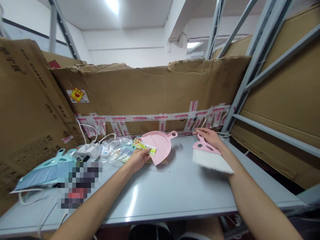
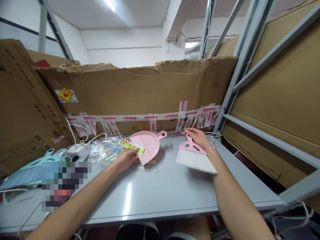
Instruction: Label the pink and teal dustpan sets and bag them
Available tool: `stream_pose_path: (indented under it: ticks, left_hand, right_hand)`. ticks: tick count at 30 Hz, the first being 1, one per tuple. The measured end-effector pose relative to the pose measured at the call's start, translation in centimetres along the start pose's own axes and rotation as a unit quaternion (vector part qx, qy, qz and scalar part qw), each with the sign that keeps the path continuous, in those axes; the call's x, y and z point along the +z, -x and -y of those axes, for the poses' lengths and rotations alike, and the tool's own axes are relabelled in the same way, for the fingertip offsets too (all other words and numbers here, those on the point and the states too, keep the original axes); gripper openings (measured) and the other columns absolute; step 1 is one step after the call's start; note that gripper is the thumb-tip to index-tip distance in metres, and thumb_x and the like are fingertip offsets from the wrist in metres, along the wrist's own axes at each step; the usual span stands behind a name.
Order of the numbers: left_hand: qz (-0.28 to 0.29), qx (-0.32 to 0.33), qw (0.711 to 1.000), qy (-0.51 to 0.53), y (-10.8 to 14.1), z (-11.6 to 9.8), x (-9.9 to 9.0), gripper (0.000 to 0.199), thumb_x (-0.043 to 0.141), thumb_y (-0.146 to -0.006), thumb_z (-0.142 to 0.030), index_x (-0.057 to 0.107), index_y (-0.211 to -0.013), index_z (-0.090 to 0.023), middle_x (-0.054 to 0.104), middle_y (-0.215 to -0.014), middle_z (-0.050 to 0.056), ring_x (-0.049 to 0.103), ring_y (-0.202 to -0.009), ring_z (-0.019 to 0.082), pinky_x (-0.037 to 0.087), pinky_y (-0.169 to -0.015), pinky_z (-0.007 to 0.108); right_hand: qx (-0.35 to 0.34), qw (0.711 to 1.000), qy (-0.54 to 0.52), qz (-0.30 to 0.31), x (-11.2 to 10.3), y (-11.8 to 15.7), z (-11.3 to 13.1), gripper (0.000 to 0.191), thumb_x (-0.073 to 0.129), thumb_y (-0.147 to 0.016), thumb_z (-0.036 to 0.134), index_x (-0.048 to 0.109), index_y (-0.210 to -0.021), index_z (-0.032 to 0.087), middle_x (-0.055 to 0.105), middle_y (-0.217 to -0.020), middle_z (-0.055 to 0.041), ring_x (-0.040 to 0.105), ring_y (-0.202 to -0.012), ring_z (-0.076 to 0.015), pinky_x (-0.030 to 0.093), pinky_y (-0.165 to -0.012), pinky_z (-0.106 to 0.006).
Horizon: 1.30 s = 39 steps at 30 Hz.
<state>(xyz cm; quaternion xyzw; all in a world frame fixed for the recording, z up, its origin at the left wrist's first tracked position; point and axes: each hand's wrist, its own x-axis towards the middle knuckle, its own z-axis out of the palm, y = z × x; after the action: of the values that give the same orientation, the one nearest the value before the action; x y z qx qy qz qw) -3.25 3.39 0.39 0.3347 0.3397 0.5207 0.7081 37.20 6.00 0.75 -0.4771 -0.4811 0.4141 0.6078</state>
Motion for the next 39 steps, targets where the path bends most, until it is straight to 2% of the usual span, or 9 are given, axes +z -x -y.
stream_pose_path:
  ticks: [3,6,13,21,24,27,30,35,39]
  left_hand:
    - [0.0,-0.002,1.0,0.0,0.1,-0.3,0.0,0.048,0.069,-0.095,0.005,0.068,-0.142,-0.004,0.083,-0.12,0.022,0.086,-0.099,0.027,0.072,-0.088,0.033]
    - [0.004,-0.007,1.0,0.001,0.2,-0.3,-0.2,0.043,0.067,-0.097,0.004,0.069,-0.14,-0.001,0.083,-0.118,0.023,0.086,-0.098,0.027,0.073,-0.087,0.032]
    - [0.05,-0.043,0.998,0.009,0.9,1.4,0.4,0.043,0.076,-0.092,0.003,0.072,-0.134,-0.004,0.084,-0.114,0.021,0.085,-0.097,0.027,0.072,-0.091,0.037]
    - [0.119,-0.01,0.975,-0.186,1.8,-1.7,0.3,0.028,0.086,-0.09,-0.02,0.082,-0.117,-0.013,0.084,-0.121,0.019,0.084,-0.093,0.025,0.066,-0.09,0.034]
    - [0.171,-0.047,0.908,-0.38,2.8,-4.6,-0.3,0.029,0.09,-0.088,-0.04,0.085,-0.104,-0.017,0.085,-0.094,0.012,0.078,-0.066,0.021,0.061,-0.065,0.03]
    - [0.303,-0.222,0.777,-0.505,4.1,-6.6,-0.5,0.032,0.098,-0.075,-0.047,0.084,-0.08,-0.019,0.077,-0.067,0.009,0.071,-0.051,0.026,0.056,-0.049,0.035]
    - [0.319,-0.294,0.679,-0.593,4.8,-7.0,-0.5,0.038,0.103,-0.064,-0.049,0.077,-0.068,-0.023,0.071,-0.057,0.006,0.064,-0.043,0.025,0.052,-0.044,0.035]
    - [0.235,-0.242,0.608,-0.719,4.4,-7.1,-1.6,0.05,0.102,-0.054,-0.052,0.062,-0.062,-0.024,0.069,-0.054,0.005,0.063,-0.045,0.023,0.044,-0.044,0.029]
    - [0.183,-0.205,0.591,-0.759,4.3,-8.3,-2.5,0.051,0.099,-0.059,-0.062,0.064,-0.061,-0.024,0.068,-0.053,0.006,0.057,-0.041,0.021,0.038,-0.045,0.028]
  right_hand:
    - [0.038,0.988,0.099,0.108,1.5,0.4,-0.9,0.053,0.101,-0.067,0.05,0.083,-0.105,0.016,0.087,-0.094,-0.0116,0.067,-0.063,-0.0157,0.05,-0.054,-0.026]
    - [0.005,0.98,0.154,0.125,3.4,0.5,-1.3,0.042,0.1,-0.072,0.047,0.084,-0.096,0.017,0.086,-0.093,-0.0112,0.076,-0.08,-0.0219,0.058,-0.067,-0.029]
    - [0.041,0.985,-0.036,0.164,6.4,1.3,-1.0,0.039,0.094,-0.086,0.045,0.081,-0.114,0.022,0.084,-0.108,-0.0098,0.08,-0.088,-0.0212,0.066,-0.074,-0.029]
    - [0.09,0.994,-0.057,0.037,5.2,-0.7,-2.3,0.026,0.094,-0.083,0.033,0.074,-0.088,0.018,0.064,-0.059,0.0014,0.055,-0.046,-0.0099,0.032,-0.034,-0.015]
    - [0.083,0.996,-0.04,0.01,4.5,-1.7,-2.7,0.027,0.093,-0.085,0.033,0.07,-0.083,0.018,0.061,-0.054,0.001,0.052,-0.042,-0.0103,0.034,-0.032,-0.016]
    - [0.054,0.998,-0.023,-0.026,4.6,-2.3,-3.0,0.025,0.092,-0.085,0.032,0.071,-0.088,0.02,0.075,-0.072,-0.0059,0.069,-0.056,-0.0161,0.056,-0.046,-0.022]
    - [0.007,0.997,0.004,-0.073,4.2,-2.9,-2.7,0.022,0.088,-0.087,0.033,0.072,-0.098,0.022,0.081,-0.092,-0.0079,0.079,-0.08,-0.0218,0.067,-0.068,-0.031]
    - [-0.081,0.966,0.201,-0.144,0.4,-3.1,-1.6,0.015,0.078,-0.091,0.034,0.078,-0.099,0.021,0.083,-0.103,-0.0113,0.077,-0.102,-0.028,0.061,-0.099,-0.041]
    - [-0.071,0.839,0.51,-0.176,-4.0,-2.4,-1.9,0.025,0.067,-0.098,0.033,0.083,-0.11,0.017,0.082,-0.115,-0.0209,0.074,-0.114,-0.036,0.053,-0.108,-0.048]
